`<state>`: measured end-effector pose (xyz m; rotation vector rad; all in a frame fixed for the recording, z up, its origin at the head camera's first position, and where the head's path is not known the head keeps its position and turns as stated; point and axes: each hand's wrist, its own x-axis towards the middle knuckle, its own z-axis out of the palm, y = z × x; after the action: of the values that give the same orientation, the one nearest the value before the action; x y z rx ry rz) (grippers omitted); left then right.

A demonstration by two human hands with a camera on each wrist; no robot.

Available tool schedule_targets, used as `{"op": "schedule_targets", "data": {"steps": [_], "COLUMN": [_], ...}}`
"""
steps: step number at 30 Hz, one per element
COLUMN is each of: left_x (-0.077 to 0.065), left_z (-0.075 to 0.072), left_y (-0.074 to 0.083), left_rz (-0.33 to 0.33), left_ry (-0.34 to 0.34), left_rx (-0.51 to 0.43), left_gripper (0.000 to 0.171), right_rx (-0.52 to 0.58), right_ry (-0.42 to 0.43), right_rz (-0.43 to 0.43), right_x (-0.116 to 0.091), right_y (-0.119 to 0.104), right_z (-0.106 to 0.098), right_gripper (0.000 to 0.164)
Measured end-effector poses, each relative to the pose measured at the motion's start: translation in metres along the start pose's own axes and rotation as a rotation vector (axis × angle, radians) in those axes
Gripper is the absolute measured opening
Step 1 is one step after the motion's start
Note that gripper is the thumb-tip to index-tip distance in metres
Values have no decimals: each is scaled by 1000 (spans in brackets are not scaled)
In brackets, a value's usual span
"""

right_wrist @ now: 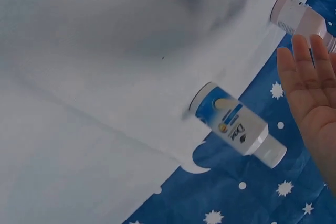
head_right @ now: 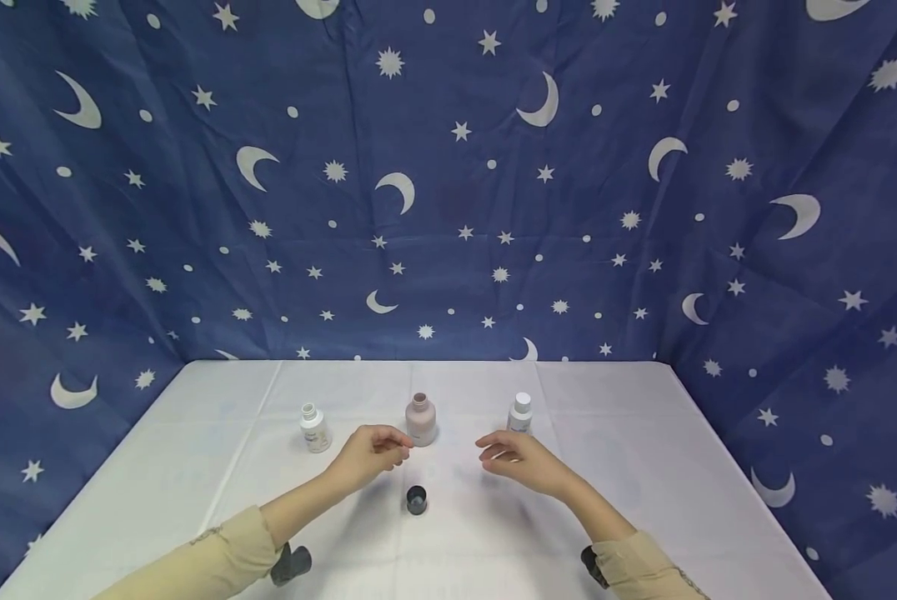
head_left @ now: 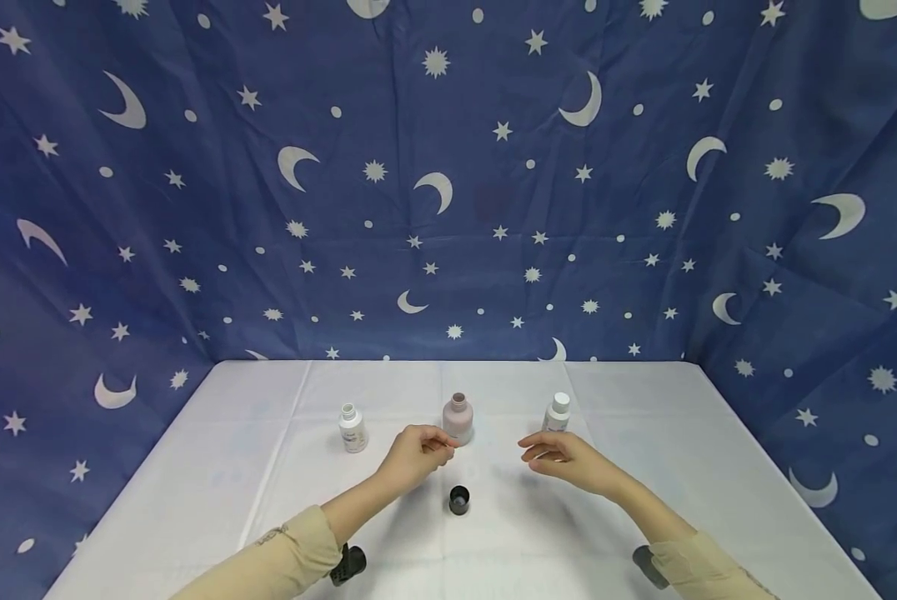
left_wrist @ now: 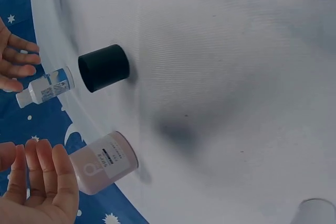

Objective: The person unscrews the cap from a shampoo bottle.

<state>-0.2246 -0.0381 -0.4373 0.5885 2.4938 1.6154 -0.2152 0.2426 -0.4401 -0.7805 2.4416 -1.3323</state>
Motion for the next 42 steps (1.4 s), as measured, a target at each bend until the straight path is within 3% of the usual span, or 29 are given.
{"op": "schedule_targets", "data": {"steps": [11,20,32,42], "left_x": [15,30,55,73], "left_z": [6,12,30,48], "left_y": [15,29,49,62], "left_rz": [66,89,117,138], "left_ry": [-29,-66,-63,-46], "left_rx": [33,71,138,108], "left_gripper": [13,13,13,14], "right_rx": [-44,-70,-103,-36], "right_ry": [61,83,139,168], "right_rz": [-13,42,-10,90], "right_x": [-26,-41,-46,-42], "right_y": [11,21,32,33], "right_z": [-14,-20,-24,-30], "right_gripper": [36,34,31,35]}}
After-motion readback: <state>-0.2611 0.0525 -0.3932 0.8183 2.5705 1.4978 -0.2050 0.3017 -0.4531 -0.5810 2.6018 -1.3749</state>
